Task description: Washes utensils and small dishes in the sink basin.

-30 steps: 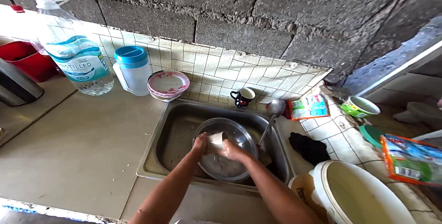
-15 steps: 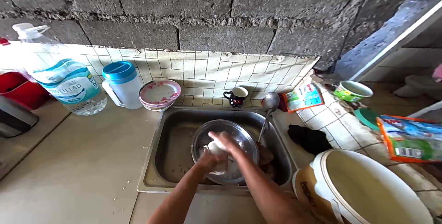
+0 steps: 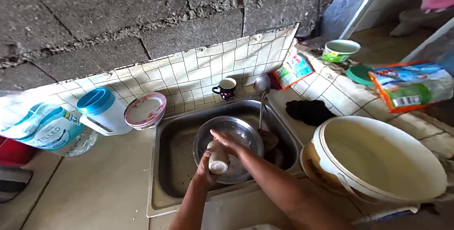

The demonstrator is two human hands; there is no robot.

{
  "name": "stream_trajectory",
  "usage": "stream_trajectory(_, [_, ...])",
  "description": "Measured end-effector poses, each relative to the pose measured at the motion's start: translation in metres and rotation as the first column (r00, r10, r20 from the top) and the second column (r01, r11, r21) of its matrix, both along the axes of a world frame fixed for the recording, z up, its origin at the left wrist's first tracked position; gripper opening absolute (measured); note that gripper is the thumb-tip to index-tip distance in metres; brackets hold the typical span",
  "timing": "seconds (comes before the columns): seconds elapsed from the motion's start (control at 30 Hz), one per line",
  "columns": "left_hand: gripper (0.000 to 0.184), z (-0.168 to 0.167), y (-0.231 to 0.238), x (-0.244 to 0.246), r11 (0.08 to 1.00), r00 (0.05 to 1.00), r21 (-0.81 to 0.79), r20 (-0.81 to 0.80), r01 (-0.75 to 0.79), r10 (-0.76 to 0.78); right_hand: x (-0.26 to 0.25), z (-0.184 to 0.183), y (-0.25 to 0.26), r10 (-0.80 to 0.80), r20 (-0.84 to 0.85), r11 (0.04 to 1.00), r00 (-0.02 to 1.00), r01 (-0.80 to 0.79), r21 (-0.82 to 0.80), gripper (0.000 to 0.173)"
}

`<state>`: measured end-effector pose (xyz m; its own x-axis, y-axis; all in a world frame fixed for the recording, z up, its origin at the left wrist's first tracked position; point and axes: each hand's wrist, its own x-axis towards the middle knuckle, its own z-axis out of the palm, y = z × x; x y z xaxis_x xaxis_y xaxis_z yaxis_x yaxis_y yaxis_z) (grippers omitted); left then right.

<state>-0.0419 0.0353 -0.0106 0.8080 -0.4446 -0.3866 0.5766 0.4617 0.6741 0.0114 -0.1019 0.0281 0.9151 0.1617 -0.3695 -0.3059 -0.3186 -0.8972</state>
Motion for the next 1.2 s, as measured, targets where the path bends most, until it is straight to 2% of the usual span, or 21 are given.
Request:
stream_trajectory(0.03, [0.049,-0.002,0.001,0.002,0.983,0.995,-0.179,-0.095,-0.029,0.012,0.002,-0.008,-0.003,-0.04,0.009,0.999,0.999,0.04,0.035,0.061])
stream_trajectory(0.1, [0.057,-0.003,0.002,0.003,0.927,0.97,-0.349,-0.238,-0.134,0.05,0.007,-0.014,-0.01,-0.005,0.048,1.0,0.999,0.006,-0.019,0.065])
stream_trajectory(0.17, [0.064,0.0,0.005,0.004,0.913,0.946,-0.344,-0.304,-0.218,0.111,0.018,-0.018,-0.017,0.108,0.057,0.98,0.992,-0.097,-0.176,0.067])
stream_trajectory(0.23, [0.071,0.002,0.011,0.009,0.918,0.936,-0.315,-0.325,-0.243,0.136,0.029,-0.02,-0.022,0.151,0.037,0.967,0.988,-0.139,-0.213,0.063])
stream_trajectory(0.3, [0.071,0.001,0.018,0.014,0.91,0.936,-0.334,-0.324,-0.247,0.135,0.034,-0.006,-0.024,0.142,-0.027,0.982,0.989,-0.144,-0.121,0.055])
stream_trajectory(0.37, [0.06,-0.005,0.024,0.02,0.883,0.945,-0.393,-0.293,-0.257,0.145,0.041,0.004,-0.025,0.156,-0.089,0.986,0.984,-0.15,0.066,0.039])
stream_trajectory(0.43, [0.046,-0.006,0.027,0.026,0.868,0.942,-0.4,-0.273,-0.294,0.194,0.053,0.016,-0.024,0.227,-0.095,0.962,0.969,-0.208,0.177,0.024])
stream_trajectory(0.47, [0.044,-0.004,0.027,0.028,0.876,0.937,-0.365,-0.266,-0.316,0.227,0.06,0.024,-0.022,0.247,-0.062,0.954,0.967,-0.231,0.189,0.021])
stream_trajectory(0.53, [0.061,0.006,0.03,0.03,0.929,0.937,-0.216,-0.249,-0.301,0.245,0.075,0.044,-0.018,0.25,0.053,0.958,0.967,-0.255,0.131,0.021])
stream_trajectory(0.6, [0.076,0.017,0.033,0.029,0.966,0.94,-0.047,-0.246,-0.254,0.235,0.095,0.06,-0.014,0.229,0.197,0.973,0.953,-0.225,-0.044,0.022])
stream_trajectory(0.7, [0.073,0.022,0.036,0.026,0.965,0.93,-0.008,-0.268,-0.264,0.252,0.125,0.072,-0.007,0.212,0.315,0.928,0.925,-0.089,-0.363,0.032])
stream_trajectory(0.8, [0.066,0.013,0.042,0.022,0.956,0.922,-0.04,-0.277,-0.292,0.27,0.156,0.045,0.0,0.176,0.401,0.858,0.899,0.061,-0.511,0.036])
stream_trajectory(0.9, [0.06,0.009,0.045,0.021,0.956,0.916,-0.024,-0.294,-0.294,0.274,0.174,0.023,0.0,0.19,0.448,0.805,0.874,0.123,-0.581,0.037])
stream_trajectory(1.0, [0.052,0.006,0.044,0.023,0.96,0.923,0.047,-0.269,-0.275,0.277,0.183,0.012,0.001,0.175,0.532,0.787,0.829,0.207,-0.581,0.036])
stream_trajectory(1.07, [0.046,0.008,0.04,0.025,0.955,0.937,0.168,-0.213,-0.246,0.279,0.179,0.003,0.004,0.172,0.594,0.79,0.786,0.25,-0.56,0.037])
stream_trajectory(1.13, [0.043,0.011,0.031,0.034,0.91,0.96,0.366,-0.121,-0.193,0.252,0.155,0.001,0.01,0.234,0.563,0.769,0.792,0.204,-0.606,0.038])
stream_trajectory(1.2, [0.043,0.005,0.024,0.047,0.794,0.995,0.6,0.078,-0.093,0.057,0.117,-0.004,0.012,0.327,0.353,0.747,0.876,-0.011,-0.665,0.037])
